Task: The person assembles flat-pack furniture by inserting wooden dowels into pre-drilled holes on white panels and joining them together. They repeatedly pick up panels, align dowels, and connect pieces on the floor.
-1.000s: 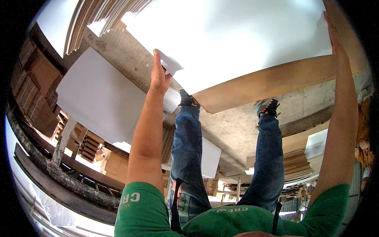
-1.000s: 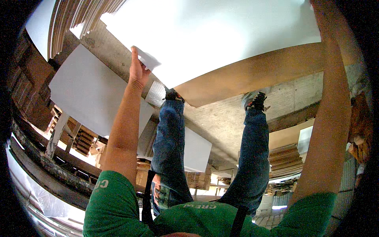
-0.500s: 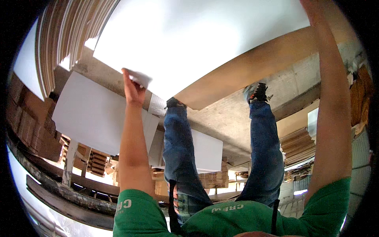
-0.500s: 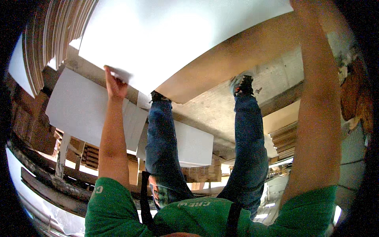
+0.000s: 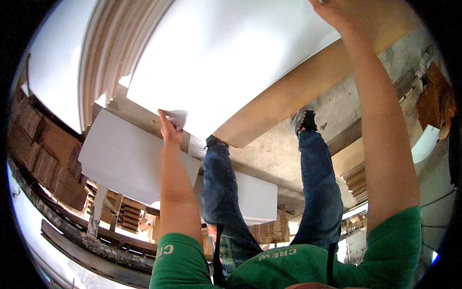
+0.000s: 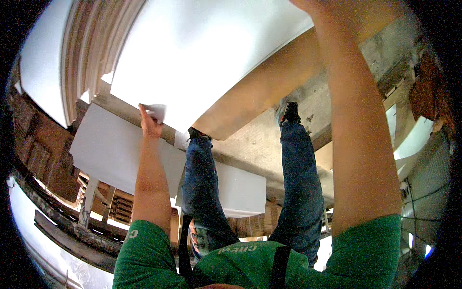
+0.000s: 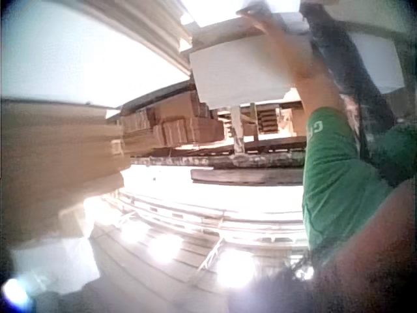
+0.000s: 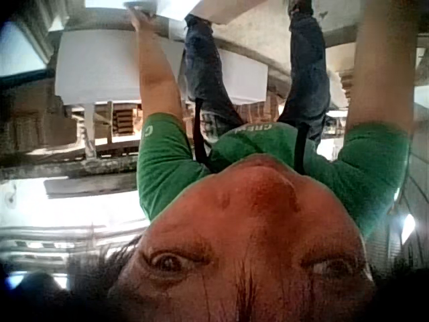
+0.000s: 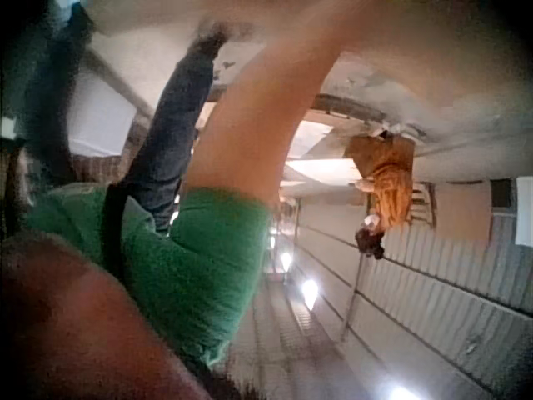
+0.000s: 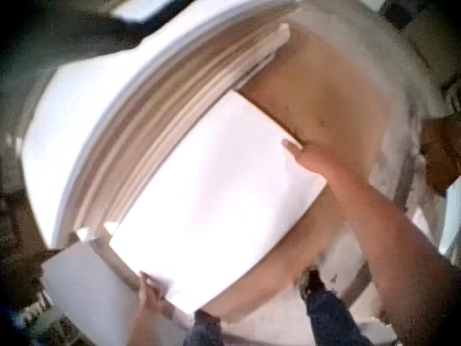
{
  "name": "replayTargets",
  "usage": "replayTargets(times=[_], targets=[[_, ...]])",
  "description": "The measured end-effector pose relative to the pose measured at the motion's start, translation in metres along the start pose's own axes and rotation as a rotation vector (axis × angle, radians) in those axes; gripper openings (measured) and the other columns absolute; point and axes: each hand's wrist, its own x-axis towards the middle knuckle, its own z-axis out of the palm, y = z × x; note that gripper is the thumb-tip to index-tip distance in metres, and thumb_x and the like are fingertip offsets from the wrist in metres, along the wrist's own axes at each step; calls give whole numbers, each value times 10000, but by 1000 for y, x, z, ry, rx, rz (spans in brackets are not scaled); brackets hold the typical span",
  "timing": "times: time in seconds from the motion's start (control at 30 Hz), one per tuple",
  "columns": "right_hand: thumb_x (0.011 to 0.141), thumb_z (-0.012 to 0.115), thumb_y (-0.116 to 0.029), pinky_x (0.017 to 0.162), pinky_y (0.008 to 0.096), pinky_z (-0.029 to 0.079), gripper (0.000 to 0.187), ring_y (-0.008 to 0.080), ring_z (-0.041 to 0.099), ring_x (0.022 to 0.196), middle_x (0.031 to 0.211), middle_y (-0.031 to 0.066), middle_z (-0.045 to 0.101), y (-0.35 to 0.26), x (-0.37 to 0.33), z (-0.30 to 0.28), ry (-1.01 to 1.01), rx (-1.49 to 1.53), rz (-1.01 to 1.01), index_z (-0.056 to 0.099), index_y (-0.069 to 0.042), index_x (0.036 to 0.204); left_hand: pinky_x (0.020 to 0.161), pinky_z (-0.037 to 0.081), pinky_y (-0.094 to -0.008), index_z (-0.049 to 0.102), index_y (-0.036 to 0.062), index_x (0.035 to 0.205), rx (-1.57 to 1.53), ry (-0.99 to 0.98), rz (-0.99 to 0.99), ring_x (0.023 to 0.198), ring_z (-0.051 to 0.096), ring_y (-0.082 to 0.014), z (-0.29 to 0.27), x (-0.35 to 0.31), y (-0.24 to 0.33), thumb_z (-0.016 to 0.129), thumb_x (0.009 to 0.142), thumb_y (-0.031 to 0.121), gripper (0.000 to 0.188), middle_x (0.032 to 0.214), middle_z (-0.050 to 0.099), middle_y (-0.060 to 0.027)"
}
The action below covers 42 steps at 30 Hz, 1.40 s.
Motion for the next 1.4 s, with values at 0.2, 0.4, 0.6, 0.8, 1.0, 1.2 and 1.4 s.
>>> replayTargets(times=[0.2, 0.4, 0.6, 0.8, 1.0, 1.2, 1.4], targets=[[835, 420, -400, 910, 430, 359, 521, 347, 463, 1056, 1173, 201, 476, 108, -8, 57, 363, 114, -110, 396, -77, 1243, 986, 265, -398, 306, 33, 1280, 323, -60, 354, 1200, 335, -277, -26, -52, -20, 398, 852, 507, 646, 1310, 351, -132], [821, 491, -356, 928, 417, 345, 545, 366, 455, 1077, 1135, 268, 487, 303, -213, 114, -366, -17, -182, 428, 39, 1190, 731, 439, -421, 560, 95, 1024, 1529, -502, 656, 862, 550, -357, -129, -181, -117, 482, 829, 420, 387, 932, 583, -168], [796, 505, -401, 803, 391, 424, 430, 346, 555, 915, 936, 218, 594, 441, -376, 89, -643, 75, 94, 613, -6, 929, 758, 440, -444, 468, 78, 1148, 1488, -539, 942, 887, 544, -381, -156, -412, -194, 598, 765, 357, 491, 989, 555, -205], [823, 448, -397, 798, 425, 417, 415, 356, 546, 888, 934, 225, 583, 495, -423, 57, -462, 204, -176, 616, -23, 883, 790, 434, -437, 462, 85, 1170, 1498, -399, 1059, 921, 545, -377, -147, -492, -210, 564, 780, 364, 490, 1015, 556, -211], [816, 437, -262, 707, 414, 462, 325, 342, 549, 848, 989, 176, 585, 499, -450, 62, -185, 413, -125, 583, -18, 972, 789, 436, -430, 476, 84, 1158, 1589, -581, 954, 919, 549, -373, -126, -490, -207, 553, 785, 357, 468, 1008, 561, -211], [785, 464, -295, 627, 430, 478, 344, 353, 590, 682, 723, 157, 632, 523, -521, 134, -349, 469, -255, 639, -4, 739, 788, 439, -424, 489, 83, 1146, 1656, -691, 1052, 918, 553, -368, -130, -486, -216, 542, 791, 350, 447, 1002, 567, -211], [770, 487, -313, 636, 425, 477, 357, 342, 598, 642, 631, 184, 604, 557, -602, 140, -277, 258, -52, 637, -12, 649, 788, 441, -417, 503, 82, 1134, 1631, -695, 1059, 917, 557, -363, -177, -496, -257, 530, 797, 342, 427, 996, 572, -212]])
